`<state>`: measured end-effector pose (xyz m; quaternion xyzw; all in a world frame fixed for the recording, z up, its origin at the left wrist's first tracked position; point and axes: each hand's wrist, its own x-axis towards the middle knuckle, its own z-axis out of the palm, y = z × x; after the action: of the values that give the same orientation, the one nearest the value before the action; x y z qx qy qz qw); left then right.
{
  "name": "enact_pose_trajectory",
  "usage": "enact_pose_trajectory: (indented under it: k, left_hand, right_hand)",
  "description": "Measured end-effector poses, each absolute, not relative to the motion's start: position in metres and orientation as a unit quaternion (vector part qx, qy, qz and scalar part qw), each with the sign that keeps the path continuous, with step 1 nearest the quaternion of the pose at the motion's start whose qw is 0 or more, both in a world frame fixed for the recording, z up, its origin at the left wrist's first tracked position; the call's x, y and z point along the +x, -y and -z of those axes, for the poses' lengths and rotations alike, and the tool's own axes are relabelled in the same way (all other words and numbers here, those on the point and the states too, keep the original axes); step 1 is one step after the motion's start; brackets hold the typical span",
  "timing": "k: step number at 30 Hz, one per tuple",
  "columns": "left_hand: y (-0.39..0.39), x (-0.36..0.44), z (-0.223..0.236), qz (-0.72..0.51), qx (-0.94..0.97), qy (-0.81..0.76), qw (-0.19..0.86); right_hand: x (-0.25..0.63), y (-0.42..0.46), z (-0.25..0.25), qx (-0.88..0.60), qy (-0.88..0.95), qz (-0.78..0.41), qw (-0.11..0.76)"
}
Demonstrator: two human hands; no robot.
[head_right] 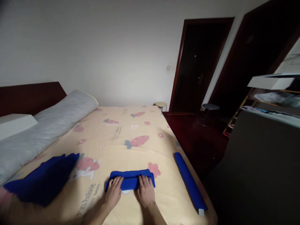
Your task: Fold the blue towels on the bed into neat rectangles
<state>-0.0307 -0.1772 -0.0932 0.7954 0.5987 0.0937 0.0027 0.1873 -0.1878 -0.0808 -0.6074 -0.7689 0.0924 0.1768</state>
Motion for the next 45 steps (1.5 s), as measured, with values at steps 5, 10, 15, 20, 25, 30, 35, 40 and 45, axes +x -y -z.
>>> enact_pose_trajectory:
  k: [5,10,15,20,25,30,35,40,45]
  left_hand:
    - [0.165,-0.028,0.11,-0.129,0.843,-0.52,-0.054]
    - [0.155,-0.09,0.112,-0.125,0.796,-0.581,-0.115]
    - [0.156,-0.046,0.105,-0.151,0.826,-0.53,-0.121]
    - [0.148,-0.028,0.112,-0.102,0.846,-0.521,-0.05]
    - [0.147,-0.12,0.112,-0.124,0.78,-0.602,-0.114]
    - [0.175,-0.124,0.107,-0.161,0.802,-0.549,-0.174]
    - [0.185,-0.076,0.117,-0.127,0.826,-0.536,-0.12]
    - [0.153,-0.065,0.082,-0.057,0.808,-0.587,0.013]
    - [0.117,-0.051,0.054,-0.022,0.784,-0.619,0.031]
  right_hand:
    - [0.176,0.177,0.085,-0.582,0.786,-0.136,0.159]
    - [0.249,0.165,0.089,-0.69,0.707,-0.116,0.101]
    - [0.213,0.164,0.086,-0.625,0.757,-0.108,0.159]
    - [0.184,0.157,0.08,-0.593,0.777,-0.162,0.139]
    - [0.278,0.17,0.094,-0.663,0.726,-0.115,0.139]
    - [0.286,0.194,0.115,-0.612,0.762,0.0,0.211]
    - [0.233,0.191,0.117,-0.588,0.78,0.016,0.211]
    - [0.232,0.163,0.078,-0.602,0.782,-0.077,0.14]
    - [0.229,0.124,0.062,-0.625,0.768,-0.081,0.119]
